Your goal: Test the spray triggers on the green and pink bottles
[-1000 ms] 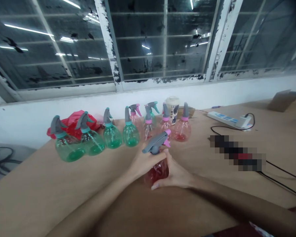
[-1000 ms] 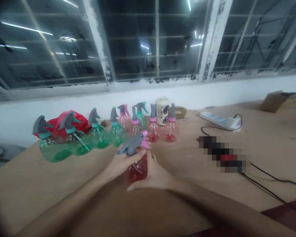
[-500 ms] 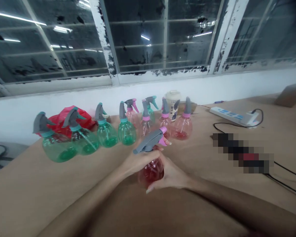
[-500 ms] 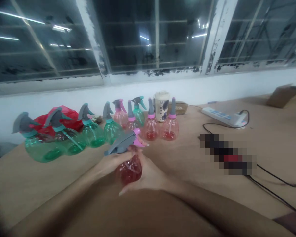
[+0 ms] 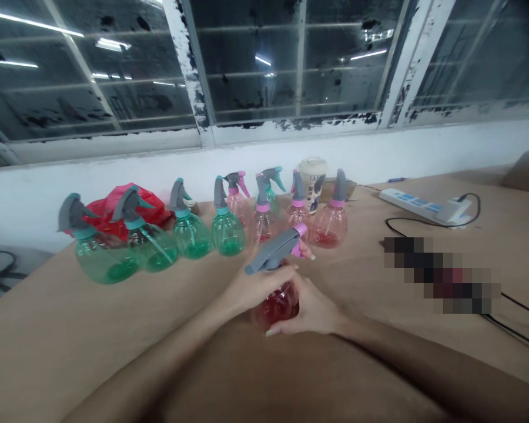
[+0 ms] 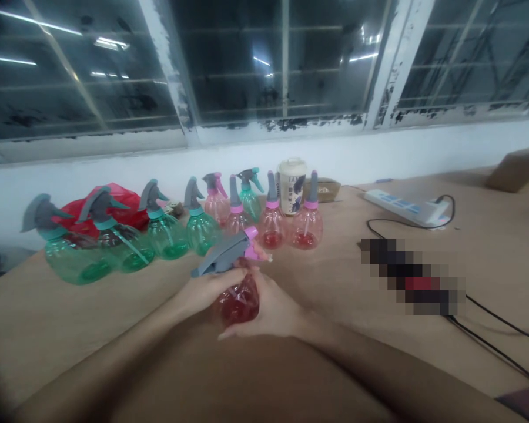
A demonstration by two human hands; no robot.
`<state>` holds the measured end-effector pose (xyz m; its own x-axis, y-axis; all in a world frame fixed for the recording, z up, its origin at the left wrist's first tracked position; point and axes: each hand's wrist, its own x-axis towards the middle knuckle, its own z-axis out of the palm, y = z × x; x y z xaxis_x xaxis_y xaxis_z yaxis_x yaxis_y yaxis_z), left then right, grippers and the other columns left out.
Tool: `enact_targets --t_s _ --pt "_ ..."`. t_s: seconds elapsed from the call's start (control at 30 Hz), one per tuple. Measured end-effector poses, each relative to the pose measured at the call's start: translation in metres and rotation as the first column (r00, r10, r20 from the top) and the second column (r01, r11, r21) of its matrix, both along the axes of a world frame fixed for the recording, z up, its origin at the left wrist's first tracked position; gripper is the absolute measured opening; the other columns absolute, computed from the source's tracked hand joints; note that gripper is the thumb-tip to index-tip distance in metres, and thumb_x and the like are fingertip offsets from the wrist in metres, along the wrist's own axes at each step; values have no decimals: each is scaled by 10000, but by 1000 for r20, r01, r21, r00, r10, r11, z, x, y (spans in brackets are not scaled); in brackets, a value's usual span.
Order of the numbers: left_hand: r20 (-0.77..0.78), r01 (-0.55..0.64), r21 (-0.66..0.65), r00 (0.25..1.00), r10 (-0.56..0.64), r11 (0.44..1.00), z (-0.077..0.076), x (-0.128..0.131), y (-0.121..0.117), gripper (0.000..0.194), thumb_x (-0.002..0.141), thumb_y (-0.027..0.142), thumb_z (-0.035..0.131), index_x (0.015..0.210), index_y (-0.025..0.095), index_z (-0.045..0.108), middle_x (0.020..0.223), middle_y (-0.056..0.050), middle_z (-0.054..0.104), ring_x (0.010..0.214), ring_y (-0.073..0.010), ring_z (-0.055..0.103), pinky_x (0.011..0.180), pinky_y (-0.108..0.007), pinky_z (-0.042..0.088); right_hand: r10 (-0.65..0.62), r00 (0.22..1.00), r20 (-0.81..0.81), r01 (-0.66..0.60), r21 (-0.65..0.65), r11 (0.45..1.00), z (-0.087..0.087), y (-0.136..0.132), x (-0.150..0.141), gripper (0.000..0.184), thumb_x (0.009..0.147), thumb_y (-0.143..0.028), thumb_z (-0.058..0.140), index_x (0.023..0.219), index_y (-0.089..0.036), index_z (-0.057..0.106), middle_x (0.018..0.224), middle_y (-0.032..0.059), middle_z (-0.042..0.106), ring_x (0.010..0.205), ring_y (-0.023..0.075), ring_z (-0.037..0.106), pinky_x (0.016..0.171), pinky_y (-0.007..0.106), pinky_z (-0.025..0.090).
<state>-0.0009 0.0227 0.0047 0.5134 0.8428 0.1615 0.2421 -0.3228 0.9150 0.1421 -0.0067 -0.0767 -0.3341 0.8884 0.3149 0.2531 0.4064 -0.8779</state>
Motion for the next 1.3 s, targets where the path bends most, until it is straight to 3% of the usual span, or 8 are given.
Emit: enact_targets --t_s 0.13,0.3,0.53,0.73,0.97,1.17,1.3 --pt "31 53 5 998 -53 999 2 3 -1 79 758 278 597 736 226 652 722 6 684 796 -184 650 747 -295 521 48 999 -23 -46 44 998 -1 2 0 922 543 -430 832 1313 -215 373 1288 129 531 1193 310 522 998 496 431" --pt "97 195 68 975 -201 979 12 7 -1 166 802 296 602 944 215 633 948 -21 685 893 -177 644 860 -309 500 67 998 -7 -65 140 988 1 4 -1 949 565 -435 821 1353 -230 333 1359 128 467 1282 312 432 1052 500 374" --pt "50 63 92 996 -68 994 5 8 0 228 814 410 585 829 186 621 832 -21 678 819 -190 647 764 -305 509 38 999 9 -39 124 992 1 4 0 918 558 -486 808 1320 -228 366 1283 129 518 1223 325 490 1015 524 407" --pt "15 29 49 999 -29 998 5 8 0 347 824 506 539 701 184 584 709 -2 633 702 -157 615 672 -273 489 12 998 59 -20 138 990 5 2 0 921 553 -474 812 1329 -255 367 1278 110 526 1222 347 483 1010 541 402" --pt "26 -6 73 1000 4 997 6 8 0 332 803 481 561 654 185 538 628 21 559 622 -131 558 625 -254 471 52 998 26 -55 97 994 6 1 0 842 571 -460 803 1285 -249 410 1248 102 550 1169 330 532 955 507 458" --pt "110 164 59 979 -170 985 11 9 1 189 835 358 548 841 189 633 866 -27 668 857 -181 628 815 -303 489 11 1000 26 -13 86 996 2 2 2 884 560 -476 811 1297 -230 389 1232 117 554 1159 318 538 980 520 434" --pt "124 187 63 973 -194 980 13 8 0 122 795 281 594 880 206 641 824 0 666 802 -166 637 794 -297 501 64 998 -1 -63 110 992 2 3 2 884 585 -472 799 1321 -238 370 1294 112 522 1229 314 485 1025 513 398"
